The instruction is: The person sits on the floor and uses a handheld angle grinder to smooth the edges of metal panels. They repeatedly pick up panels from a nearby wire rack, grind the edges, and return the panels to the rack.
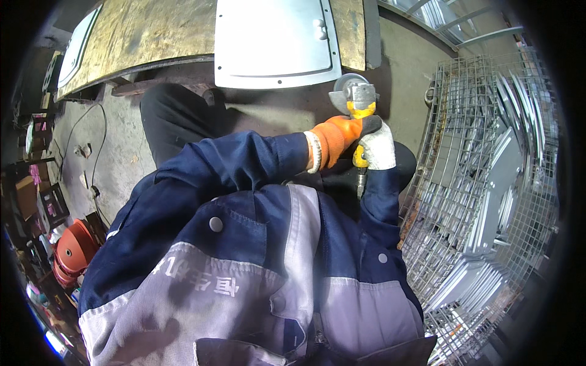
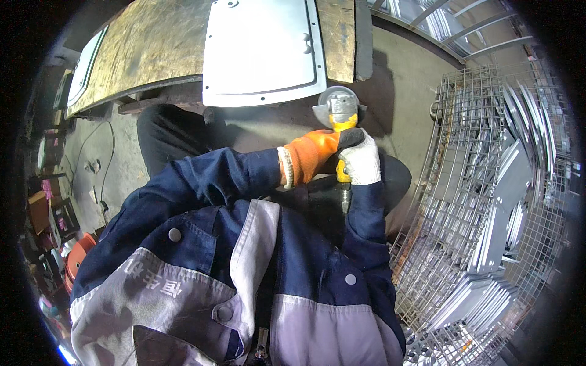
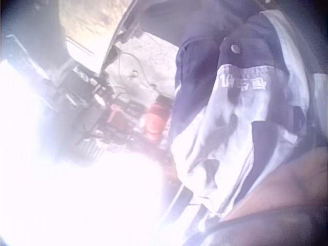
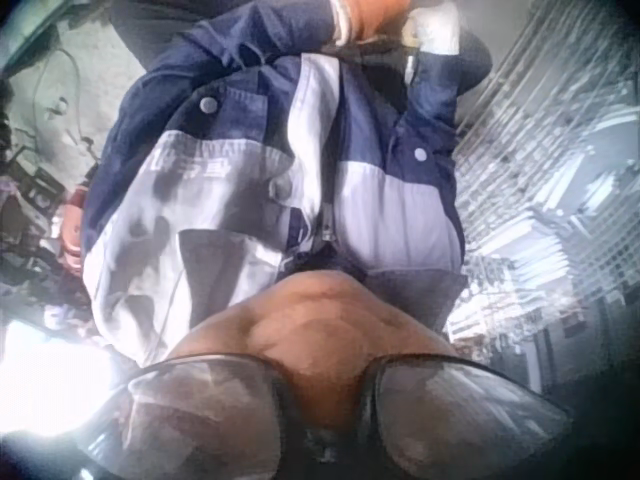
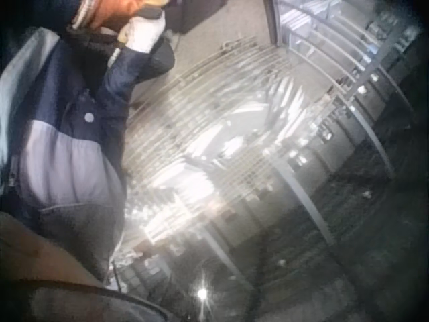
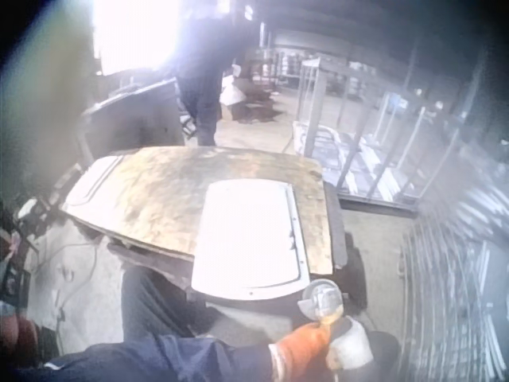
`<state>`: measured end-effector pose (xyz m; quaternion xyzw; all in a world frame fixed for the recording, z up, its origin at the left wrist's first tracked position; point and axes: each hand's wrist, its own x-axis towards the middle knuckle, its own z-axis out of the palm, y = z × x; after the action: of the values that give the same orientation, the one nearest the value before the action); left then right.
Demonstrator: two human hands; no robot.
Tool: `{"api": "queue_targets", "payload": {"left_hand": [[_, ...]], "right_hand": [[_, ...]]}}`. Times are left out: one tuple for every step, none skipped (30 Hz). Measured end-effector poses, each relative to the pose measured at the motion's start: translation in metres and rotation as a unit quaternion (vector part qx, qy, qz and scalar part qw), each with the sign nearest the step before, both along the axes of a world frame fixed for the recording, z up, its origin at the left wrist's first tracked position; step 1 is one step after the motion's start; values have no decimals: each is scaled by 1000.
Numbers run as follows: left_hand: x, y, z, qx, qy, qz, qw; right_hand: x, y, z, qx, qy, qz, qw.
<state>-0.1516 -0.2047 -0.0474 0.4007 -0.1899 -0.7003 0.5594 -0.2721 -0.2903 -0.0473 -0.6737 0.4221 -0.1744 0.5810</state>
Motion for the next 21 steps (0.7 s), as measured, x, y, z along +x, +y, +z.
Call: {"api": "queue_targets", "payload": {"left_hand": [[2, 6, -6, -38, -45, -16, 998], [5, 12, -12, -75, -91, -31, 993], [13, 20, -15, -84, -41, -16, 995], [22, 28, -18, -52, 132, 16, 990], [33, 34, -20, -40, 220, 74, 972], [52, 38, -21, -6, 301, 142, 943], [76, 38, -21, -42, 273, 179, 944], [91, 37, -21, -7, 238, 244, 940], [96, 38, -24, -14, 271, 271, 924], [102, 39, -26, 14, 294, 319, 901], [106, 42, -30, 5, 327, 345, 880], [107, 47, -33, 13, 275, 365, 889], [111, 57, -35, -15, 233, 364, 902], [116, 68, -37, -70, 221, 353, 907], [124, 81, -35, -117, 25, 367, 923], [132, 92, -33, -178, -135, 389, 894], [148, 108, -26, -191, -293, 354, 867], [160, 121, -17, -148, -386, 313, 855], [169, 133, -6, -176, -440, 285, 833], [172, 139, 5, -152, -402, 277, 860], [178, 139, 18, -112, -210, 269, 933]], "right_hand": [[-4, -2, 1, 13, -23, -5, 1000], [-10, -2, 1, 88, -46, -30, 995], [-17, -2, 1, 162, -115, -26, 980], [-22, -2, 0, 195, -133, -31, 971], [-28, -1, -3, 246, -216, -35, 944], [-35, 1, -5, 278, -239, -58, 929], [-42, 0, -7, 310, -259, -82, 911], [-45, -3, -9, 339, -251, -88, 903], [-47, -6, -12, 355, -269, -83, 892], [-49, -6, -15, 348, -295, -55, 888], [-51, -7, -16, 343, -300, -60, 888], [-52, -7, -17, 341, -302, -52, 889], [-52, -7, -18, 341, -303, -51, 889], [-51, -6, -17, 345, -306, -45, 886], [-50, -5, -16, 341, -311, -43, 886], [-49, -4, -13, 345, -317, -34, 883], [-47, -2, -11, 359, -326, -20, 875], [-46, -1, -7, 351, -333, -8, 875], [-44, -2, -3, 377, -321, -11, 869], [-42, -1, 0, 383, -316, -1, 868], [-40, -1, 3, 388, -313, 4, 867]]}}
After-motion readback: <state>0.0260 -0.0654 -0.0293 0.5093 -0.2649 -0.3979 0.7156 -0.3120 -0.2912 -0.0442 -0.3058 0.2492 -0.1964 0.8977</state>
